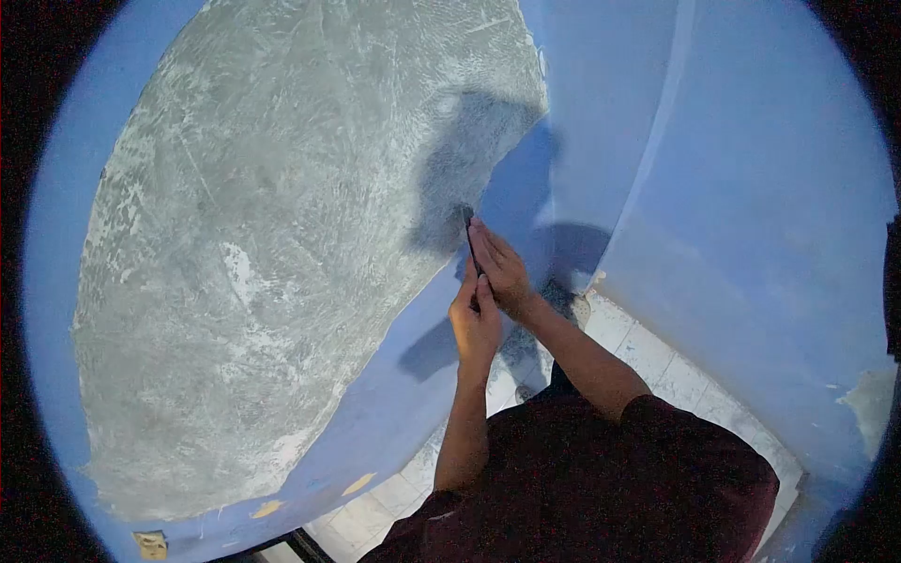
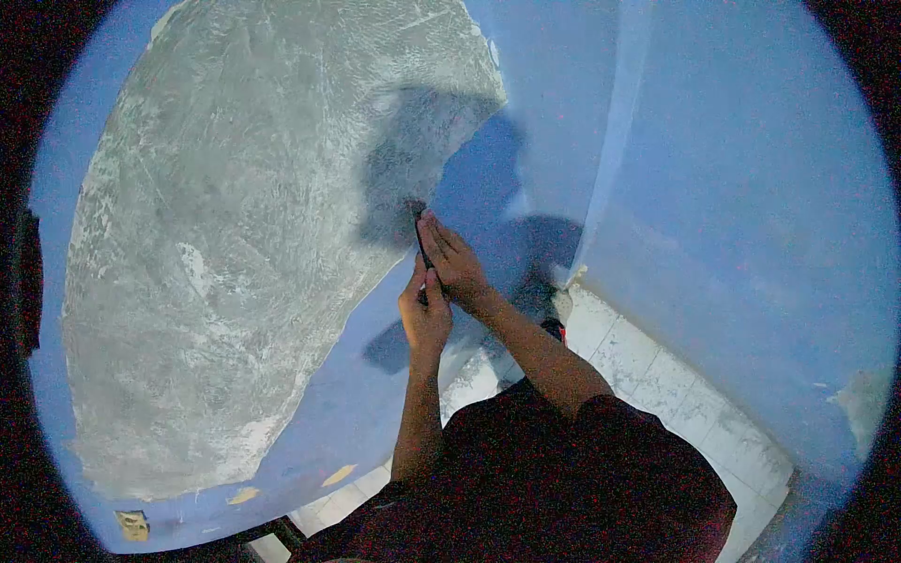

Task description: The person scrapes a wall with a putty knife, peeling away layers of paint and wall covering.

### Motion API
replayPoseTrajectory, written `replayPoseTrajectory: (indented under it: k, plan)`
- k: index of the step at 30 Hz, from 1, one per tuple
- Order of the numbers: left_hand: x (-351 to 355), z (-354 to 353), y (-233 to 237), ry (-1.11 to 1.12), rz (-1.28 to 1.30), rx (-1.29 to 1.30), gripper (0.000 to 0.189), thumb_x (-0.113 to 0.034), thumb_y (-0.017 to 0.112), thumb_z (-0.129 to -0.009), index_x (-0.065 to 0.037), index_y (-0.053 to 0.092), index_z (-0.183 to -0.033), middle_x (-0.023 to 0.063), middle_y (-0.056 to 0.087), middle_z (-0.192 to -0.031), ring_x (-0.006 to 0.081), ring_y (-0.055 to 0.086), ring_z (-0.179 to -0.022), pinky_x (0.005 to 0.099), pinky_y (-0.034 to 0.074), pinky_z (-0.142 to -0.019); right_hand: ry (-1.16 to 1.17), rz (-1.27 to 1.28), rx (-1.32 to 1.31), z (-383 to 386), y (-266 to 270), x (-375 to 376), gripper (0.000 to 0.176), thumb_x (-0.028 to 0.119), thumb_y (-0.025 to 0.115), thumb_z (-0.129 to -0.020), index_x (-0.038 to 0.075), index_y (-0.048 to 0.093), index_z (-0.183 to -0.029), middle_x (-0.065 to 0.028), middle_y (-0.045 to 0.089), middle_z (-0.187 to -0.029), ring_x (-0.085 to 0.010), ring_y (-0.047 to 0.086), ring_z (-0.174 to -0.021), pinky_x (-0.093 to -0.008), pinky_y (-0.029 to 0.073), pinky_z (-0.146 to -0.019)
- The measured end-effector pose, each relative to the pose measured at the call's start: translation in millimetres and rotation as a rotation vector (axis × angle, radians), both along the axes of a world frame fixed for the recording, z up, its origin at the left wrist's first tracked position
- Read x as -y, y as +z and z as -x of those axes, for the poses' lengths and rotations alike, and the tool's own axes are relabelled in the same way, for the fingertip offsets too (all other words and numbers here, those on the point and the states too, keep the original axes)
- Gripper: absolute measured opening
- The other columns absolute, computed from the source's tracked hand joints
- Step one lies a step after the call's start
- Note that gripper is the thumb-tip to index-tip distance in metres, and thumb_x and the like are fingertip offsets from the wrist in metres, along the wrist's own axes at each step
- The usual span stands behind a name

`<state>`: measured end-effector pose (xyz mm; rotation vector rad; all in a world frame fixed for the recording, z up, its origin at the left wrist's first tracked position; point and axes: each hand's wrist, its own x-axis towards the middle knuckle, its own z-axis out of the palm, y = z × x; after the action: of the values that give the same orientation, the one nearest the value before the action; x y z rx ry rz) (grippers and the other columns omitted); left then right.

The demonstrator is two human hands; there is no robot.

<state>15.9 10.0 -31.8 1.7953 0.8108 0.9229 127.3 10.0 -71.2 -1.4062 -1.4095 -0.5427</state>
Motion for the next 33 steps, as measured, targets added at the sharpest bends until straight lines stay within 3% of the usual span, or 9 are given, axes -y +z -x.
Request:
replayPoseTrajectory:
  k: [3, 7, 9, 12, 14, 25, 27, 33]
  plan:
    - [2, -4, -5, 0.04, -0.169, 0.027, 0.04, -0.015, 0.046, -0.099, 0.005, 0.047, -0.133, 0.0142, 0.067, -0.092, 0.012, 0.057, -0.071, 0.0284, 0.049, -0.064, -0.022, 0.042, -0.023, 0, -5, 0, 0.057, 0.007, 0.057, -0.082, -0.005, 0.04, -0.135, -0.0236, 0.045, -0.138, -0.0357, 0.049, -0.125, -0.0406, 0.043, -0.1]
    - [-2, -5, -13, 0.013, -0.168, 0.021, 0.04, -0.015, 0.046, -0.098, 0.006, 0.047, -0.132, 0.0172, 0.067, -0.094, 0.013, 0.058, -0.074, 0.0287, 0.049, -0.066, 0.016, 0.034, -0.056, -3, -6, -2, 0.056, 0.005, 0.058, -0.082, -0.005, 0.042, -0.134, -0.0224, 0.047, -0.137, -0.0351, 0.051, -0.122, -0.0388, 0.045, -0.099]
    - [-1, -2, -8, 0.039, -0.131, -0.114, 0.039, -0.014, 0.046, -0.098, 0.006, 0.047, -0.132, 0.0208, 0.066, -0.101, 0.0158, 0.061, -0.083, 0.0302, 0.05, -0.072, 0.013, 0.018, -0.065, -1, -7, -3, 0.056, 0.005, 0.059, -0.082, -0.004, 0.043, -0.134, -0.022, 0.048, -0.136, -0.0353, 0.052, -0.121, -0.0384, 0.046, -0.098]
    - [1, -6, 1, 0.029, -0.128, -0.023, 0.038, -0.012, 0.045, -0.097, 0.007, 0.048, -0.13, 0.0239, 0.065, -0.106, 0.0194, 0.062, -0.09, 0.0322, 0.049, -0.078, 0.054, -0.015, -0.107, 0, -10, -8, 0.06, 0.0, 0.056, -0.081, -0.005, 0.038, -0.138, -0.0239, 0.044, -0.138, -0.0361, 0.047, -0.126, -0.0395, 0.042, -0.103]
    - [2, -11, 15, 0.024, -0.101, -0.049, 0.037, -0.011, 0.045, -0.097, 0.007, 0.049, -0.129, 0.0241, 0.065, -0.106, 0.0205, 0.062, -0.092, 0.0328, 0.049, -0.079, 0.015, 0.013, -0.208, -1, -11, -12, 0.059, 0.0, 0.056, -0.082, -0.004, 0.039, -0.138, -0.0234, 0.044, -0.139, -0.0363, 0.047, -0.126, -0.0393, 0.042, -0.103]
    - [3, -11, 28, -0.041, 0.05, -0.104, 0.037, -0.013, 0.045, -0.098, 0.005, 0.049, -0.13, 0.0242, 0.064, -0.109, 0.0243, 0.063, -0.094, 0.0354, 0.049, -0.081, -0.007, 0.012, -0.198, -3, -6, -6, 0.059, 0.002, 0.057, -0.083, -0.002, 0.039, -0.139, -0.0219, 0.046, -0.138, -0.035, 0.05, -0.124, -0.0388, 0.046, -0.098]
    - [4, -6, 23, -0.022, -0.143, -0.058, 0.039, -0.014, 0.044, -0.099, 0.003, 0.047, -0.133, 0.023, 0.063, -0.114, 0.0218, 0.063, -0.093, 0.0341, 0.049, -0.08, 0.017, 0.07, -0.209, 1, -7, -6, 0.06, 0.002, 0.056, -0.082, -0.004, 0.036, -0.139, -0.0239, 0.042, -0.14, -0.0377, 0.047, -0.126, -0.0404, 0.044, -0.101]
    - [8, 1, 31, -0.036, -0.036, -0.122, 0.04, -0.014, 0.043, -0.099, 0.002, 0.044, -0.136, 0.0217, 0.06, -0.122, 0.019, 0.062, -0.091, 0.0318, 0.049, -0.08, 0.043, 0.025, -0.213, 5, 3, -1, 0.06, 0.004, 0.057, -0.082, -0.004, 0.038, -0.138, -0.0245, 0.041, -0.141, -0.0379, 0.048, -0.125, -0.0407, 0.044, -0.101]
